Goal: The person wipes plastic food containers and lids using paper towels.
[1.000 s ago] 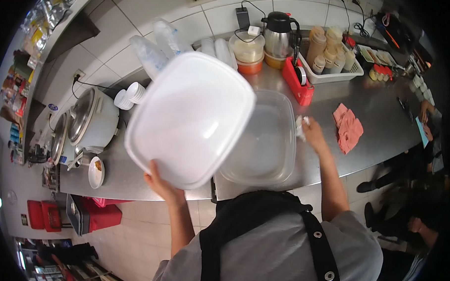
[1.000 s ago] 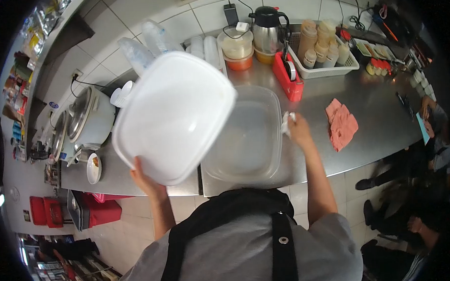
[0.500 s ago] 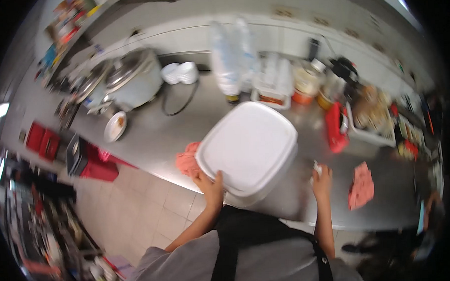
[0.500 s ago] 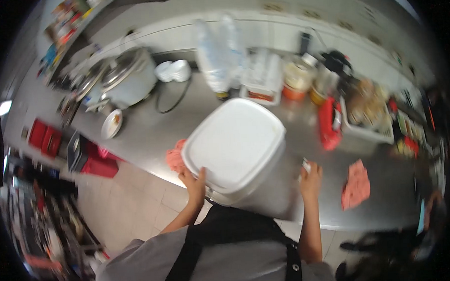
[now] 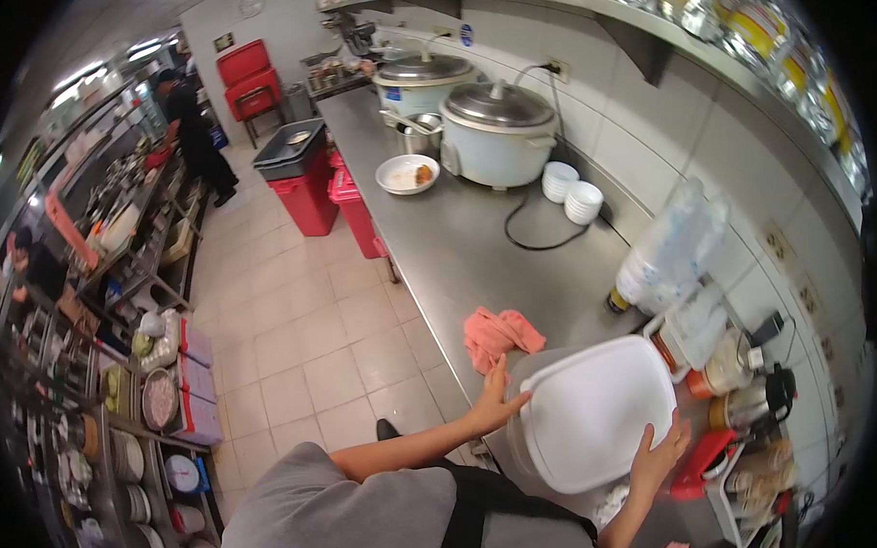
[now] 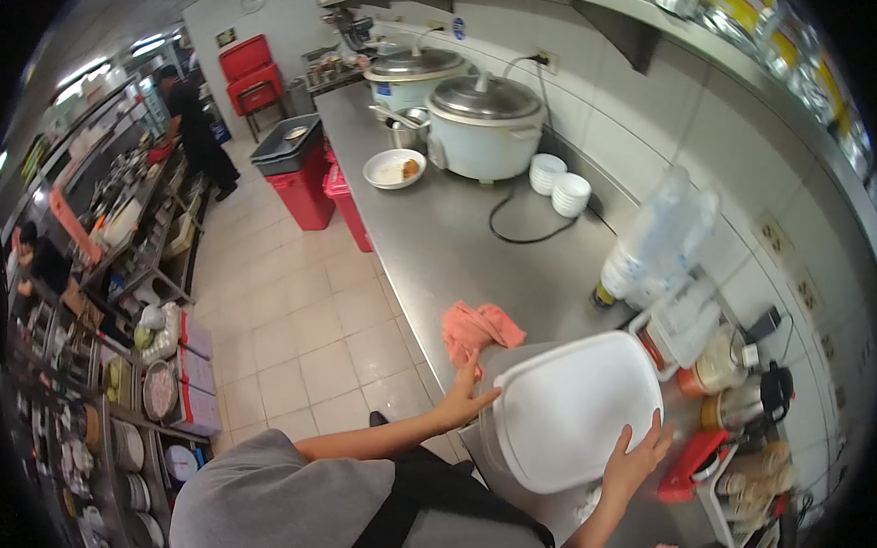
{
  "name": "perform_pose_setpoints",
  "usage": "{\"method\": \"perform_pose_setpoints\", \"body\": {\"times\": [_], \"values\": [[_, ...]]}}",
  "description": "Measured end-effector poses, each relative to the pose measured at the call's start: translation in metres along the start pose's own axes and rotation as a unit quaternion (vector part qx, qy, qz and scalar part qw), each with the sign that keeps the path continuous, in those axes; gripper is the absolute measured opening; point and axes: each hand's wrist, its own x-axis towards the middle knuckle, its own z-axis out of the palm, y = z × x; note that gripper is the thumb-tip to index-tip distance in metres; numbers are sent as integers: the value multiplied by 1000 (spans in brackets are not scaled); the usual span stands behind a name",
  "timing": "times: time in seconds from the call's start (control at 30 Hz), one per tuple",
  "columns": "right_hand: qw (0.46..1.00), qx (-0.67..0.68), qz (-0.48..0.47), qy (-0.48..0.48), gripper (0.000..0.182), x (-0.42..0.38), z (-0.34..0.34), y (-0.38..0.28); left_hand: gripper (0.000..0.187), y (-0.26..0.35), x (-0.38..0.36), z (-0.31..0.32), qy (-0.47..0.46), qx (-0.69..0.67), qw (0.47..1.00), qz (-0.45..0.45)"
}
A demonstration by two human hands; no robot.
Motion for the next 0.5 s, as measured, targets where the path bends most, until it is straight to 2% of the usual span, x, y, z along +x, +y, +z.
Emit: {"method": "perform_pose_setpoints", "body": {"times": [0.1,0.13,0.2,0.27,0.33,0.4,0.43,0.47,0.5], "values": [[995,32,-91,-10,45,9,11,-41,64,-22,12,-46,164,-143,973,72],[992,59,-111,-26,43,8,19,-58,45,-20,7,-70,242,-125,955,120],[981,113,-144,-57,37,2,37,-96,42,-24,-11,-124,296,-54,951,68],[963,165,-180,-116,33,-9,56,-142,35,-69,-35,-166,338,-7,940,36],[933,221,-219,-183,30,-27,72,-194,33,-142,-70,-200,306,97,945,-60],[888,270,-273,-253,29,-51,87,-250,44,-223,-115,-216,151,159,946,-238],[861,287,-306,-285,29,-63,93,-276,57,-294,-139,-222,-3,124,945,-302],[833,284,-337,-335,30,-74,101,-294,60,-268,-166,-223,-216,401,856,-243],[799,280,-368,-385,30,-86,110,-312,63,-289,-188,-211,-193,342,848,-357]]}}
